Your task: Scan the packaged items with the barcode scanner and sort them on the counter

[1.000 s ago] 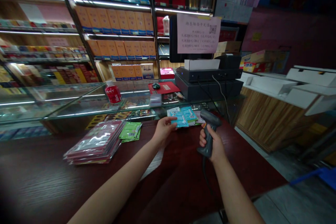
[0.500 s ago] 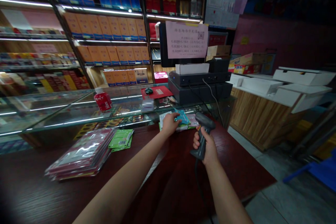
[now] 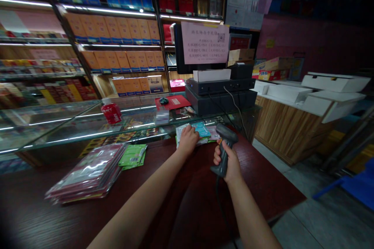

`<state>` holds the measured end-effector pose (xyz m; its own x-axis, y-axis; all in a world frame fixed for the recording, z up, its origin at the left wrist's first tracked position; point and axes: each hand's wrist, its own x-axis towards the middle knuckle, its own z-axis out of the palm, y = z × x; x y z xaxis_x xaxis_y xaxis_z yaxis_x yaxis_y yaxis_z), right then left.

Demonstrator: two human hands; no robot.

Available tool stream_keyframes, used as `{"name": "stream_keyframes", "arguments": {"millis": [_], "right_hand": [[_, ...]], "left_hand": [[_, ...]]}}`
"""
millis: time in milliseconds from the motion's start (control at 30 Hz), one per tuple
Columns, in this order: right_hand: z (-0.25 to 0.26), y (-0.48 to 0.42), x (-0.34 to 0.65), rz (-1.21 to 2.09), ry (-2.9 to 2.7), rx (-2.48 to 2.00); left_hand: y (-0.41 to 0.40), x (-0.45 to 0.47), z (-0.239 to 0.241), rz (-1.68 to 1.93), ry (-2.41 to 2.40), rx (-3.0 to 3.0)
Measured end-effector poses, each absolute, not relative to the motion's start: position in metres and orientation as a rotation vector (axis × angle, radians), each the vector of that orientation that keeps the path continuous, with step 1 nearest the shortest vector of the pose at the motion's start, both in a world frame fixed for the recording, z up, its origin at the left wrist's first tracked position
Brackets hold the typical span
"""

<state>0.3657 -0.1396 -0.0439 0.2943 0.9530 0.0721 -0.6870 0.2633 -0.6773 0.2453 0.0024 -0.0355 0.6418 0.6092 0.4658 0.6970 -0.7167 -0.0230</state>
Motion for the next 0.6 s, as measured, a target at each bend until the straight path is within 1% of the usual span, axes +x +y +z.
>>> {"name": "stream_keyframes", "arguments": {"millis": [167, 433, 600], "right_hand": [[-0.045, -0.140, 0.366, 1.177, -0.535, -0.597], [-0.045, -0.139, 0.366, 1.190, -0.522, -0.578], [-0.044, -0.140, 0.365, 1.196, -0.502, -0.569]], "left_hand": [[0.000, 0.244, -0.043, -0.699, -1.150, -2.584], [-0.001, 0.249, -0.054, -0.757, -1.227, -2.647], [0.000, 0.248, -0.057, -0.715, -1.210, -2.629]]}}
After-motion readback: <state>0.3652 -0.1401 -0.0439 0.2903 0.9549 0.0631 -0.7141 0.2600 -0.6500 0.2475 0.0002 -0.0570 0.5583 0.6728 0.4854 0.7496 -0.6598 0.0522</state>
